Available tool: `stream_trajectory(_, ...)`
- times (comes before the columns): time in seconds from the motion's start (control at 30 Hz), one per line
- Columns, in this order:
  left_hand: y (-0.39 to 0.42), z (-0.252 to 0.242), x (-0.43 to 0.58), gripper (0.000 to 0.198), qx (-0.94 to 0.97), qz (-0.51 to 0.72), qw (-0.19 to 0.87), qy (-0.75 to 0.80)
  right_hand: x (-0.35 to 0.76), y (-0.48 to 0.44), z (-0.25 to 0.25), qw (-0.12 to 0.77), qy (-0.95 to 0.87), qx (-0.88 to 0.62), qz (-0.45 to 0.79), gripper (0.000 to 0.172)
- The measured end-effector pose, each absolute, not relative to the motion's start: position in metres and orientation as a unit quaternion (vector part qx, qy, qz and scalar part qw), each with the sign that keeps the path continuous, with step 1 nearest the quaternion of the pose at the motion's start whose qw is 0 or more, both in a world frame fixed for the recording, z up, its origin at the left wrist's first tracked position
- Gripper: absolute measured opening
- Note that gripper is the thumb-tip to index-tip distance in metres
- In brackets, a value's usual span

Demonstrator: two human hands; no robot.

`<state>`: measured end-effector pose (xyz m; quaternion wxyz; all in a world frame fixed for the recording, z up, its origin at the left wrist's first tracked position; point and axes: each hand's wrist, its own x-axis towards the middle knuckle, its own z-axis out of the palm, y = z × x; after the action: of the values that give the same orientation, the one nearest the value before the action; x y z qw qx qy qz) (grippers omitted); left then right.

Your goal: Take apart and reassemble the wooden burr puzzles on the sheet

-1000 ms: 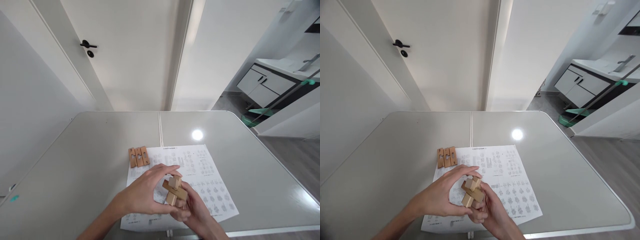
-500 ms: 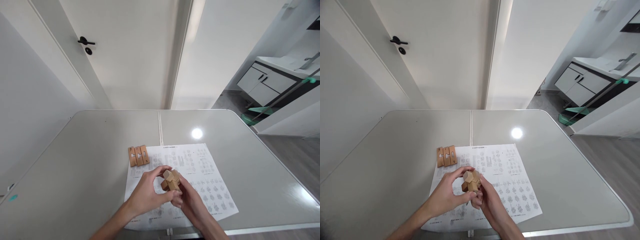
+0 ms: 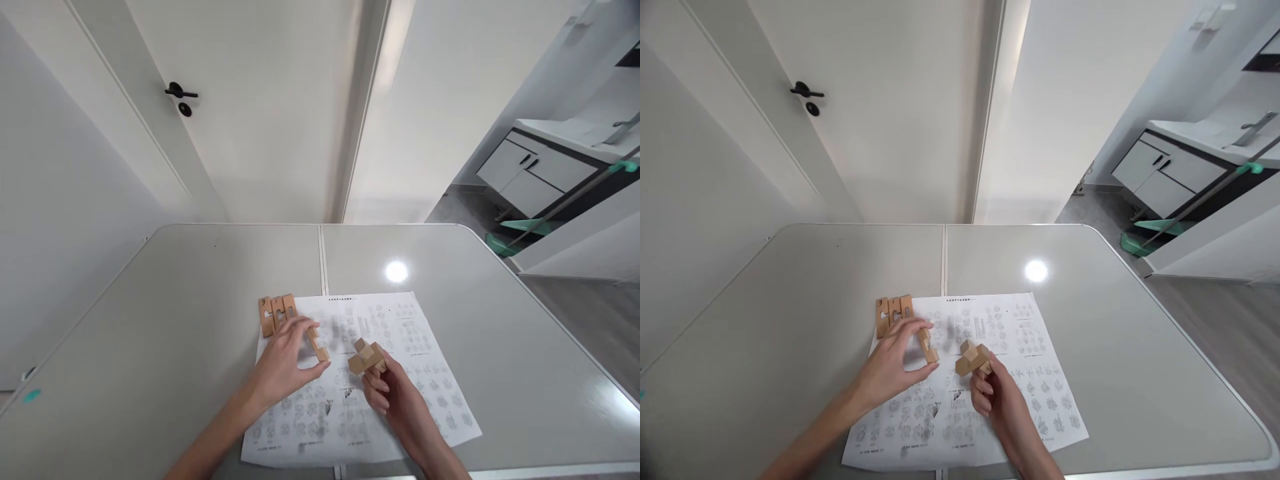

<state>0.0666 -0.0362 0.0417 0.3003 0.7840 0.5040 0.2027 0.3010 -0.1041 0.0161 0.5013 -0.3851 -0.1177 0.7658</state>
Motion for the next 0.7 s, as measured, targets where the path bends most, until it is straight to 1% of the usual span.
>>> stream_trajectory(0.07,-0.032,0.026,0.066,0.057,0.826,0.193,0.245,0.469,0.301,-0.105,0.015,0.499,-0.125,-0.405,0.756,0.052)
stream_trajectory(0.13,-0.029,0.018,0.066,0.055,0.854,0.184,0.209,0.439,0.300,-0.105,0.014,0.496,-0.133,-0.416,0.750,0.053)
stream_trajectory(0.2,-0.027,0.019,0.066,0.055,0.865,0.176,0.191,0.429,0.298,-0.105,0.012,0.493,-0.141,-0.418,0.750,0.052)
stream_trajectory(0.27,-0.029,0.027,0.066,0.061,0.863,0.175,0.197,0.432,0.294,-0.105,0.010,0.488,-0.143,-0.416,0.754,0.051)
stream_trajectory(0.33,-0.035,0.038,0.068,0.066,0.855,0.177,0.231,0.429,0.289,-0.104,0.009,0.486,-0.138,-0.412,0.758,0.050)
stream_trajectory(0.37,-0.038,0.043,0.070,0.061,0.850,0.176,0.258,0.424,0.286,-0.103,0.009,0.485,-0.135,-0.409,0.761,0.050)
stream_trajectory(0.4,-0.042,0.047,0.071,0.054,0.844,0.174,0.285,0.419,0.282,-0.103,0.011,0.483,-0.134,-0.405,0.765,0.050)
stream_trajectory(0.47,-0.051,0.052,0.074,0.033,0.830,0.168,0.325,0.421,0.273,-0.101,0.016,0.475,-0.144,-0.400,0.770,0.050)
stream_trajectory(0.5,-0.054,0.053,0.074,0.026,0.819,0.164,0.344,0.429,0.269,-0.101,0.019,0.470,-0.159,-0.401,0.770,0.050)
stream_trajectory(0.6,-0.062,0.054,0.073,0.027,0.772,0.173,0.402,0.460,0.260,-0.098,0.030,0.447,-0.276,-0.429,0.734,0.051)
stream_trajectory(0.7,-0.068,0.054,0.066,0.027,0.729,0.203,0.454,0.471,0.258,-0.095,0.033,0.418,-0.457,-0.492,0.612,0.045)
